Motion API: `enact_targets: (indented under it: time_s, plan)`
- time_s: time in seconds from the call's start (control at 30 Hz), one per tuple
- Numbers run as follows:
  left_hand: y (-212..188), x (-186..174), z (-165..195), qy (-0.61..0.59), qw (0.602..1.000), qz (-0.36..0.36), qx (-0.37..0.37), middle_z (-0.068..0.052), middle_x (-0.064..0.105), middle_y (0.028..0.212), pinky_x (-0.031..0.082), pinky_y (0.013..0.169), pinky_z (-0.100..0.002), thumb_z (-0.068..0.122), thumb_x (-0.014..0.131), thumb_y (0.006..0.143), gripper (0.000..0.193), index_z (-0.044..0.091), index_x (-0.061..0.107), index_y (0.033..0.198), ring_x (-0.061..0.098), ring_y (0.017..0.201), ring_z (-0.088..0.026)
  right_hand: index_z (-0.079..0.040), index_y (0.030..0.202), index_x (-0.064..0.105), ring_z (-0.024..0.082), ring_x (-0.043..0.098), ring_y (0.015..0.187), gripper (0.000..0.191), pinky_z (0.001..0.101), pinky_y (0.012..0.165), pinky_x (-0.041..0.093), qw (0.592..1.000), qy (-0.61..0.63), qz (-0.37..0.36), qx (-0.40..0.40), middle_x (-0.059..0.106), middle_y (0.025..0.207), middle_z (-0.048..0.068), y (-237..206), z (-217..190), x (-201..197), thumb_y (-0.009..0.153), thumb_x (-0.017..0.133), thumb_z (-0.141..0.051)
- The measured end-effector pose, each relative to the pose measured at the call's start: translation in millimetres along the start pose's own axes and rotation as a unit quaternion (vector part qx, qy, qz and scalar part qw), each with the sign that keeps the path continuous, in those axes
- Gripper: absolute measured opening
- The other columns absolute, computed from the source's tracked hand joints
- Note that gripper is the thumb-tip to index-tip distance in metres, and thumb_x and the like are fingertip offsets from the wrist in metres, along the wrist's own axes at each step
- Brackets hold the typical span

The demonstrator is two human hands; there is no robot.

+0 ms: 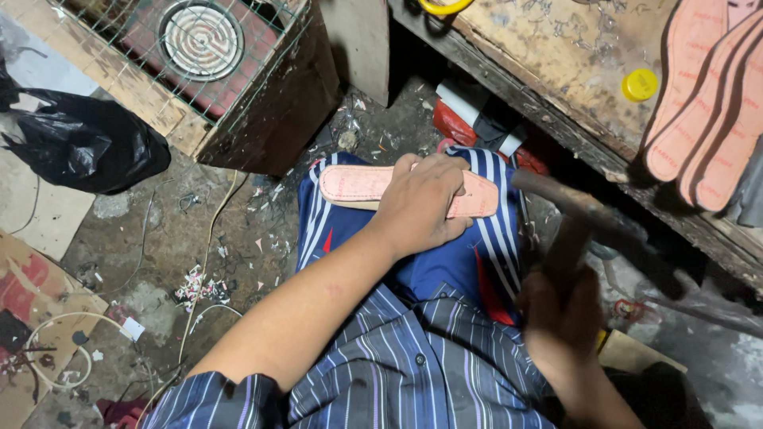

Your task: The person sits on the floor with a shoe on their lap, folding the upper over the insole and hammering it into place. They use pincers to grip and pull the upper edge, then hammer along the sole edge and press the assembled shoe with their hands.

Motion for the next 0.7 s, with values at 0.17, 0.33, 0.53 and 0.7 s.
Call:
enact_targets:
  time_s: [0.17,0.33,0.53,0.7]
  plan:
    - [1.0,-2.7,2.0,-0.011,1.0,0.005,-0.015,-0.008,0.066,0.126,0.037,0.101,-0.046,0.03,0.087,0.066,0.048,0.007,0.064,0.102,0.058,0.123,-0.026,-0.005,0.113,0.064,0.017,0.07,0.064,0.03,0.034,0.06,0.053,0.992,-0.014,-0.084,0.091,0.073,0.078,0.009,-0.8,45.4,16.5,0.095,0.062,-0.029]
    - [-6.7,-2.0,-1.0,0.003,1.0,-0.014,-0.018,-0.007,0.064,0.126,0.036,0.102,-0.046,0.031,0.088,0.067,0.045,0.007,0.063,0.096,0.057,0.123,-0.027,-0.003,0.107,0.066,0.021,0.057,0.046,0.027,0.0377,0.046,0.047,0.922,0.133,-0.219,0.29,0.064,0.06,0.013,-43.2,117.0,28.4,0.095,0.062,-0.028]
    - [-15.7,-1.6,2.2,0.028,0.999,0.014,0.005,-0.007,0.062,0.13,0.036,0.104,-0.046,0.03,0.086,0.066,0.045,0.008,0.064,0.099,0.056,0.124,-0.026,-0.016,0.104,0.073,0.028,0.067,0.061,0.037,0.0393,0.058,0.054,0.944,-0.18,-0.277,0.009,0.069,0.069,0.013,-38.2,53.8,29.9,0.085,0.075,-0.048]
    - [-19.2,0.9,-0.9,0.022,1.0,-0.007,-0.003,-0.007,0.062,0.131,0.036,0.105,-0.045,0.03,0.086,0.069,0.045,0.008,0.063,0.099,0.056,0.123,-0.025,-0.006,0.12,0.066,0.038,0.064,0.111,0.049,0.0478,0.095,0.05,0.928,-0.135,-0.197,-0.287,0.07,0.115,0.017,-22.4,-79.5,54.9,0.081,0.073,-0.036]
Point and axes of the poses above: each hand's wrist, its own y-axis towards the middle knuckle, its own x-axis out of the palm, z = x × y, the point moved 10 cm from there along y, towards the middle knuckle
